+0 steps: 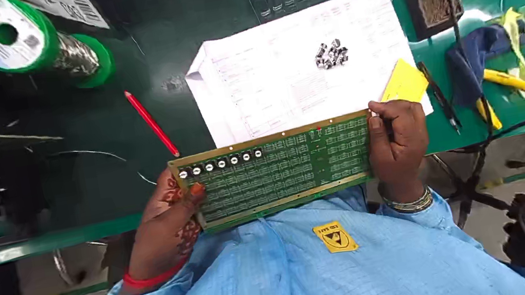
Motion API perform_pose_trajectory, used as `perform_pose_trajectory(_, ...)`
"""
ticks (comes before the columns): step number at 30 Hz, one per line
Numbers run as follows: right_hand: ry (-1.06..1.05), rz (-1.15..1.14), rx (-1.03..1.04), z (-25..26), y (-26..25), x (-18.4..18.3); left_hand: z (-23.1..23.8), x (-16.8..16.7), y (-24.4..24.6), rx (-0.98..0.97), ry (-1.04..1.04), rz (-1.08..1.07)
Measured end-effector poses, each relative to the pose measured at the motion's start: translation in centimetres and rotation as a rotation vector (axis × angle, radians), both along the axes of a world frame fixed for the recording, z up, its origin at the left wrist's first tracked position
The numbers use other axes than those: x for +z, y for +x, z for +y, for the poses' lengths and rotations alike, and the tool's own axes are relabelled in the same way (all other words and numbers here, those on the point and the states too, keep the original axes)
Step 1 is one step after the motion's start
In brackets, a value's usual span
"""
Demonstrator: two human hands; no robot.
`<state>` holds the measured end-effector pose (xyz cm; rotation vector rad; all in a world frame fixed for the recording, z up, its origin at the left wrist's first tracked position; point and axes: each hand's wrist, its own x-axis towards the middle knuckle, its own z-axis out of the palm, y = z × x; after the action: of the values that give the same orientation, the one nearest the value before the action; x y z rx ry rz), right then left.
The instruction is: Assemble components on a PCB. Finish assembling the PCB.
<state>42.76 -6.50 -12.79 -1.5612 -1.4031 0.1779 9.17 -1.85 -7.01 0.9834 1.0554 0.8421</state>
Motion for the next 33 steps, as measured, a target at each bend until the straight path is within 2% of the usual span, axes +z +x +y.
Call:
perform_pose_trajectory(16,0.014,-0.014,0.003,0.01,-0.12,-0.02,0.19,-0.39,-0.20,-0.030,0.023,-0.058)
perform_pose_trajectory(33,0.001,-0.037,0.006,-0.05,-0.16,0.17,0.08,-0.22,0.00,-0.003,0.013,0.017)
